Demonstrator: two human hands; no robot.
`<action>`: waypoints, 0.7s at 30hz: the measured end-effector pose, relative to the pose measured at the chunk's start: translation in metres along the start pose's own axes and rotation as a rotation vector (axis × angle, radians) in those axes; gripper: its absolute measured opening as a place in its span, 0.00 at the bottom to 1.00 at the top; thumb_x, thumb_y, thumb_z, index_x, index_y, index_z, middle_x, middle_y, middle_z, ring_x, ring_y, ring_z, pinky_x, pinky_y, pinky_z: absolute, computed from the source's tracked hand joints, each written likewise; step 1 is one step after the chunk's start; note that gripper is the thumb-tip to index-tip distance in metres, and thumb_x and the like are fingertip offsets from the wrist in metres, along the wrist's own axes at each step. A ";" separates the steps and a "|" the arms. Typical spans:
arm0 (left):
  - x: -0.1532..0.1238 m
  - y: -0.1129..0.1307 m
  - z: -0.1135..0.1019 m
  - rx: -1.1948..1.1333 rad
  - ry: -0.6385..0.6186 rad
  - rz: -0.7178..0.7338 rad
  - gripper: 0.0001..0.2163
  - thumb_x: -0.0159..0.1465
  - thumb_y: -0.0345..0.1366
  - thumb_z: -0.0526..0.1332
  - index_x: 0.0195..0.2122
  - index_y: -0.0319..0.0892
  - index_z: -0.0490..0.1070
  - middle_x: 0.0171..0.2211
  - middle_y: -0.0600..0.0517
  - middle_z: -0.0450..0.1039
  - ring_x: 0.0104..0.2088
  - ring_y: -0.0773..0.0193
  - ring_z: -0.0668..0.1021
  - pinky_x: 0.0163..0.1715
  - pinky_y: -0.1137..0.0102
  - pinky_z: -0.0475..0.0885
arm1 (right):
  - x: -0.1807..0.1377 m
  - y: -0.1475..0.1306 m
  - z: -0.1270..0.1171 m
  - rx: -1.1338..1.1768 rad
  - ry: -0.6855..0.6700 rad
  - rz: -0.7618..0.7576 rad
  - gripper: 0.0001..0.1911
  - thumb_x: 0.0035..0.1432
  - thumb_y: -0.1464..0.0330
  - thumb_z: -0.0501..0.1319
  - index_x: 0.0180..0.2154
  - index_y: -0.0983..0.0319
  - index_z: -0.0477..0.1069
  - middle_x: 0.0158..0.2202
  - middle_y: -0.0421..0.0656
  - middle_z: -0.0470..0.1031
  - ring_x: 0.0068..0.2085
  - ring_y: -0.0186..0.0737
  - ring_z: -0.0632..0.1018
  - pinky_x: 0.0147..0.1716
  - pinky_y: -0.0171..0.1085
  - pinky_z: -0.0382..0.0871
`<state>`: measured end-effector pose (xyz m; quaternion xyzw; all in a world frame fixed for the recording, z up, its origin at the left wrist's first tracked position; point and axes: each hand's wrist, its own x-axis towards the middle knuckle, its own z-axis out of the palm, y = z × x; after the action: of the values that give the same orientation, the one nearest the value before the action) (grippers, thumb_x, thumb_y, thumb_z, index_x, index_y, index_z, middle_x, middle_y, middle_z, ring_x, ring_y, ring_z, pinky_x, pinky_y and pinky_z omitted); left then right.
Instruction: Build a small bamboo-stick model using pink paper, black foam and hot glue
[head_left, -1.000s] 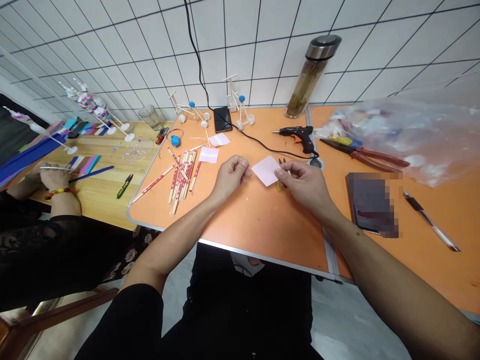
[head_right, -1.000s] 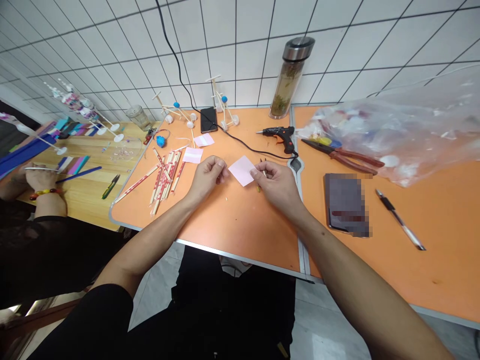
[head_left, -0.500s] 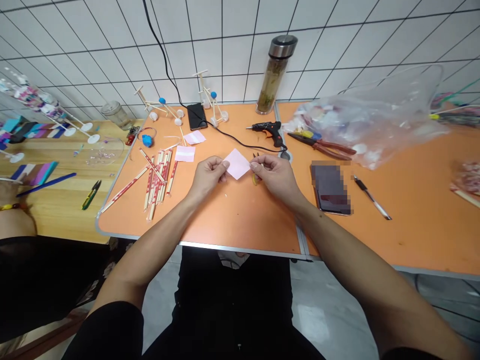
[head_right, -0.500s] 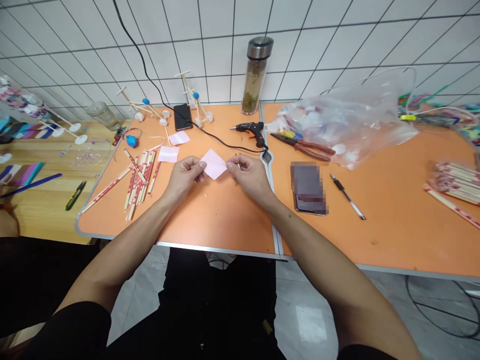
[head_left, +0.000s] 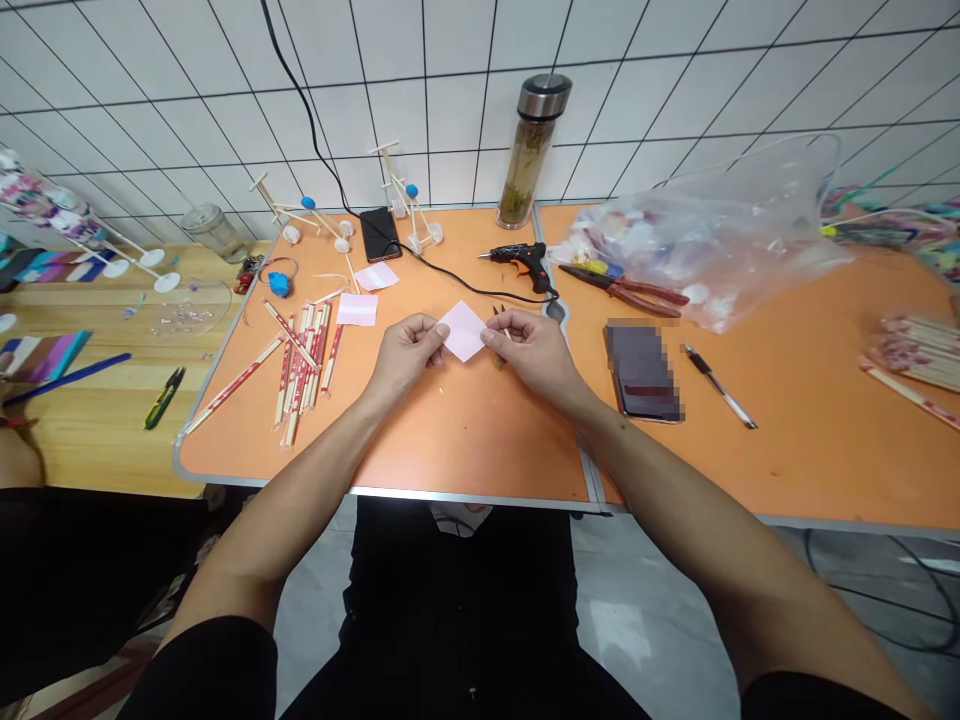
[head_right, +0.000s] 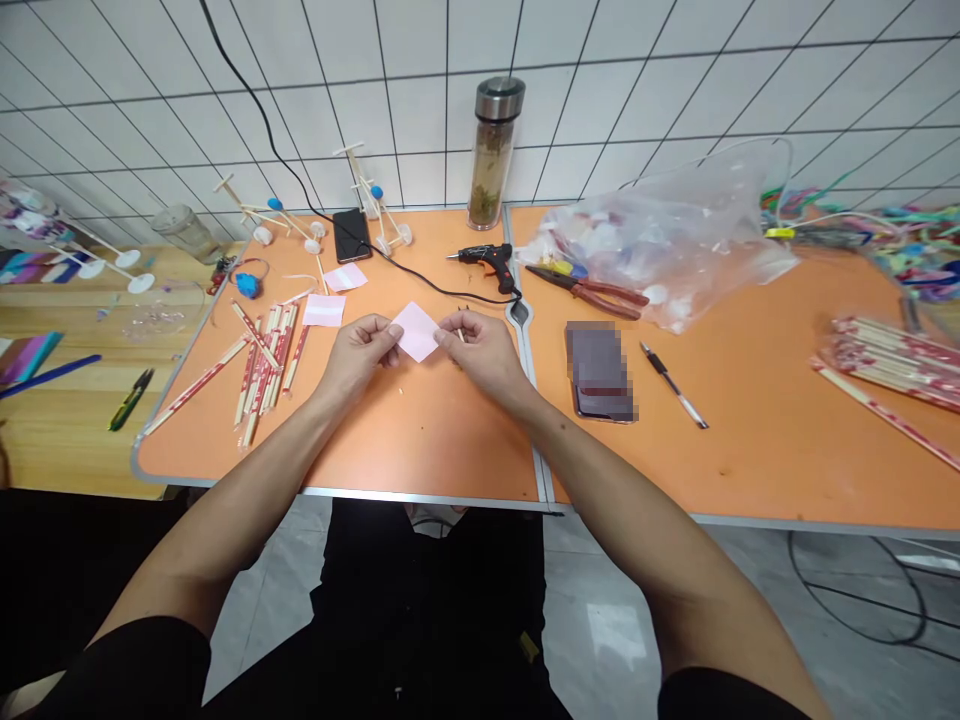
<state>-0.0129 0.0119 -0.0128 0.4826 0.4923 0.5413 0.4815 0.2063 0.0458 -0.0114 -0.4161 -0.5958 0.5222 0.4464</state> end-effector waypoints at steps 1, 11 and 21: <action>0.000 0.000 0.000 -0.009 -0.002 -0.001 0.27 0.57 0.62 0.80 0.30 0.43 0.77 0.20 0.53 0.76 0.20 0.69 0.72 0.24 0.73 0.67 | 0.000 0.001 0.000 0.012 -0.002 0.006 0.29 0.50 0.42 0.81 0.36 0.60 0.80 0.28 0.40 0.76 0.27 0.35 0.71 0.27 0.36 0.64; -0.003 0.000 0.008 -0.076 -0.099 -0.093 0.26 0.53 0.59 0.82 0.33 0.43 0.76 0.30 0.51 0.84 0.22 0.69 0.77 0.24 0.73 0.70 | 0.001 -0.002 -0.003 0.069 0.025 0.043 0.31 0.48 0.41 0.83 0.36 0.59 0.79 0.25 0.39 0.76 0.25 0.36 0.74 0.26 0.36 0.69; -0.002 -0.002 0.007 -0.036 -0.065 -0.066 0.21 0.56 0.53 0.80 0.29 0.42 0.76 0.27 0.50 0.83 0.21 0.69 0.76 0.25 0.73 0.70 | 0.000 0.000 0.000 0.038 0.001 0.052 0.30 0.48 0.42 0.82 0.36 0.58 0.79 0.27 0.38 0.75 0.27 0.35 0.74 0.28 0.36 0.71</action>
<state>-0.0054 0.0103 -0.0142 0.4748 0.4823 0.5177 0.5234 0.2067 0.0457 -0.0111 -0.4233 -0.5745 0.5447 0.4405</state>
